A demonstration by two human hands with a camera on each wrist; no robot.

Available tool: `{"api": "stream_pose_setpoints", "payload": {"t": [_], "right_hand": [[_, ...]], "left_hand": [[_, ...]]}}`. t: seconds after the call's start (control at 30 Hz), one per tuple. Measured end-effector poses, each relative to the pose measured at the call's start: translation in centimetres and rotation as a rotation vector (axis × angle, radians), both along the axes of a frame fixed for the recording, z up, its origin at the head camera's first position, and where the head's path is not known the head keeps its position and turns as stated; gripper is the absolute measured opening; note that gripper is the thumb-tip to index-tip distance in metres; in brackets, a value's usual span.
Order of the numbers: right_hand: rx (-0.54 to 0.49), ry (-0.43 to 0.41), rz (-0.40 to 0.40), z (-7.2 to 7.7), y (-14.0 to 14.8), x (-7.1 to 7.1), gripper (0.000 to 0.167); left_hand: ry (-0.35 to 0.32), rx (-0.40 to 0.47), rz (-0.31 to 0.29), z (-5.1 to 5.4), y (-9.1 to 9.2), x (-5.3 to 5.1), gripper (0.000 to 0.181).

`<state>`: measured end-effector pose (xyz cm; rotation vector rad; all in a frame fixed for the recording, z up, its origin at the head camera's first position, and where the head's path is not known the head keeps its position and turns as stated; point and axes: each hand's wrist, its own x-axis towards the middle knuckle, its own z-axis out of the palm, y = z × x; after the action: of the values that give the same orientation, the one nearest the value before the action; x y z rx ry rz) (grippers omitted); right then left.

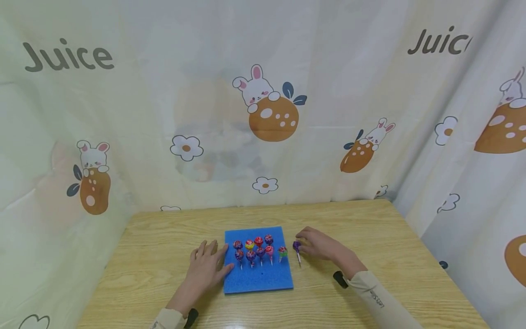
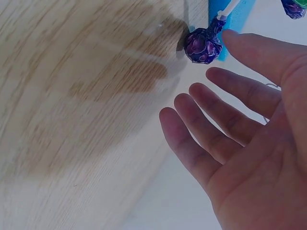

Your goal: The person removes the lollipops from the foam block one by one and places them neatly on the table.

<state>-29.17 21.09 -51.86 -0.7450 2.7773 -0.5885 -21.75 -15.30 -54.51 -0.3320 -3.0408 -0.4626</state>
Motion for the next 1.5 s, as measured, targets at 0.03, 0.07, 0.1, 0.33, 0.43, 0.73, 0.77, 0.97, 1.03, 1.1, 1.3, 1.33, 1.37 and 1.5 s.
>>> {"api": "stream_pose_setpoints", "payload": {"t": [0.03,0.07,0.1,0.33,0.43,0.73,0.77,0.97,1.03,1.1,1.3,1.33,1.37,1.5], "right_hand": [[0.002,0.006,0.004,0.0,0.0,0.0,0.037],[0.002,0.01,0.007,0.0,0.0,0.0,0.037],[0.002,0.01,0.008,0.0,0.0,0.0,0.038],[0.001,0.035,-0.013,0.1,-0.2,-0.1,0.038],[-0.004,0.052,-0.041,0.3,-0.4,-0.1,0.038],[-0.042,0.078,-0.066,1.1,-0.9,0.5,0.04],[-0.049,0.077,-0.065,1.2,-0.9,0.6,0.04],[-0.082,0.119,-0.044,1.8,-1.4,1.5,0.045],[-0.101,0.157,-0.032,1.9,-1.6,1.9,0.046],[-0.124,0.197,-0.025,2.0,-1.8,2.3,0.045],[-0.208,0.345,0.003,1.8,-2.1,3.2,0.041],[-0.225,0.378,0.018,1.7,-2.2,3.4,0.041],[-0.238,0.415,0.036,1.5,-2.2,3.5,0.041],[-0.257,0.586,0.136,0.7,-2.4,4.1,0.044]], "left_hand": [[0.0,0.001,0.0,0.0,0.0,0.0,0.062],[0.001,0.001,-0.001,0.0,0.0,0.0,0.062],[0.003,0.0,-0.001,-0.1,-0.1,-0.1,0.062],[0.009,0.002,-0.005,-0.2,-0.1,-0.2,0.062],[0.01,0.0,-0.005,-0.2,-0.2,-0.2,0.062],[-0.011,-0.01,-0.004,0.1,0.0,-0.3,0.063],[-0.011,-0.012,-0.004,0.1,0.0,-0.3,0.064],[-0.011,-0.014,-0.003,-0.1,0.0,-0.2,0.064],[-0.014,-0.01,-0.003,-0.1,0.0,-0.2,0.063],[-0.016,-0.005,-0.003,0.0,0.0,-0.2,0.063],[-0.017,-0.004,-0.005,-0.1,0.0,-0.1,0.063],[-0.015,-0.004,-0.005,-0.2,0.0,-0.2,0.063],[-0.015,-0.006,-0.005,-0.2,0.0,-0.2,0.063],[-0.014,-0.008,-0.004,-0.1,-0.1,-0.2,0.063]]}}
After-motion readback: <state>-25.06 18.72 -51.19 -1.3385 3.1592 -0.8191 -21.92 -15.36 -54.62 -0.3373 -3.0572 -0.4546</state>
